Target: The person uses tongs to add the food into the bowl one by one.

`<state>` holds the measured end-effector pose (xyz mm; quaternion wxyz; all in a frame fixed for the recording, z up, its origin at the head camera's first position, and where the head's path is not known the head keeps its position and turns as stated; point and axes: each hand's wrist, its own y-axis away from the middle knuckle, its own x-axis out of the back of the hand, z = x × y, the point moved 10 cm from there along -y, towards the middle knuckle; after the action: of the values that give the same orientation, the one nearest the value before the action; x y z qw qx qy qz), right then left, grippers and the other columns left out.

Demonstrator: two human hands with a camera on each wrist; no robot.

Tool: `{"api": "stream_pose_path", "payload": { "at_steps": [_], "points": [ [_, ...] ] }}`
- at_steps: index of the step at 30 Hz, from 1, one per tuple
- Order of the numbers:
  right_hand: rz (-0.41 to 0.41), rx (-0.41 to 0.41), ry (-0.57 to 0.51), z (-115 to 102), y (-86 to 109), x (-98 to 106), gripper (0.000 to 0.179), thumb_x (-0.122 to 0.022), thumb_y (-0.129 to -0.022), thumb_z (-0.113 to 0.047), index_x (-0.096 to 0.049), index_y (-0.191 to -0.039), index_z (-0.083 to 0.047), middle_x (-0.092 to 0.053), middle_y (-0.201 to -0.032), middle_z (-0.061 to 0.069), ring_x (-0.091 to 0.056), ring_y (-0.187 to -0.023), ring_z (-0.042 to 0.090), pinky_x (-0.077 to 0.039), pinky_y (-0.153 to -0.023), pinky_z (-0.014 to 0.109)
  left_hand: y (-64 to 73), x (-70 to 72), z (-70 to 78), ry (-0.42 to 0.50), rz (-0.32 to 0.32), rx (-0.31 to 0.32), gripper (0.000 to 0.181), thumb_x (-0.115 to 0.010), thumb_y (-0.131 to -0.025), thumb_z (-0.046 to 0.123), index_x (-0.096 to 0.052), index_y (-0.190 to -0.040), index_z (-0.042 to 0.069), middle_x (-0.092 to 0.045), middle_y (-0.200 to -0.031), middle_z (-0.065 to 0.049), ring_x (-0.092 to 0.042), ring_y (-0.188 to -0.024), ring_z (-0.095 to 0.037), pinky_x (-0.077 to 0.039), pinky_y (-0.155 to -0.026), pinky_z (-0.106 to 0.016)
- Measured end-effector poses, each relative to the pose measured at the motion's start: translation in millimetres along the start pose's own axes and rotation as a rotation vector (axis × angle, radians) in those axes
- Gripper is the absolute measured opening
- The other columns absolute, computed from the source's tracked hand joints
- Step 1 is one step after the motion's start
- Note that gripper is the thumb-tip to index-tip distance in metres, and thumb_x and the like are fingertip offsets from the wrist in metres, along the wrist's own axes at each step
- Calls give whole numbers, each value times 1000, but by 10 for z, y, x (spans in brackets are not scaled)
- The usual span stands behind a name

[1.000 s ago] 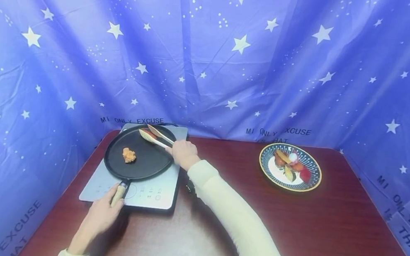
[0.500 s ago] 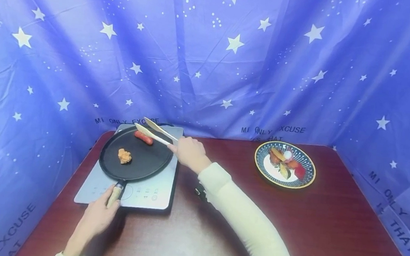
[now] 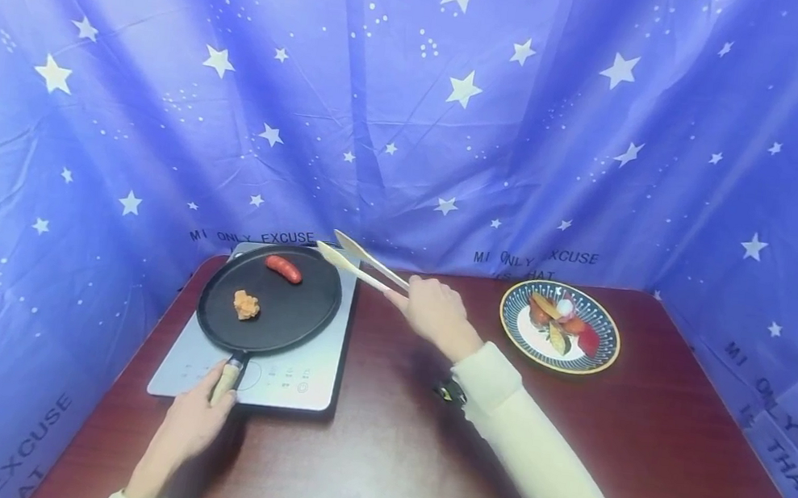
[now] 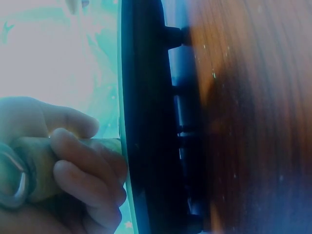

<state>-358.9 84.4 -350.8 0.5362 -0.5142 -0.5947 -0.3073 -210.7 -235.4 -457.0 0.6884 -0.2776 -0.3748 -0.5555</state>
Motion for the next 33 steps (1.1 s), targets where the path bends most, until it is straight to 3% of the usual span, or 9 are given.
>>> {"api": "stream_pose_path", "payload": {
  "at_steps": [6,18,33],
  "points": [
    [13,1,-45,340,182,48,45,-51,-92,-50,-51,-71,-11,-48,-56,5,-50,-50,26,-38,-47,43,-1,-10,-14,-1,-4,15,59,-50,-91,27,-37,-145,7,-62,-89,-21,-52,-65,-27,-43,-62,-46],
    [50,-28,-108,869,599,119,44,-54,-93,-44,-51,-69,-8,-43,-55,2,-44,-47,20,-35,-45,37,-6,23,29,0,6,-21,58,-52,-91,24,-38,-144,6,-62,-83,-17,-51,-62,-24,-43,-58,-43],
    [8,-201,-108,1575,1038,116,49,-53,-91,-51,-52,-75,-4,-43,-58,4,-48,-54,25,-36,-50,38,-29,-25,-16,15,-11,2,59,-51,-91,26,-36,-145,8,-55,-70,-9,-48,-56,-21,-38,-52,-36]
  ]
}}
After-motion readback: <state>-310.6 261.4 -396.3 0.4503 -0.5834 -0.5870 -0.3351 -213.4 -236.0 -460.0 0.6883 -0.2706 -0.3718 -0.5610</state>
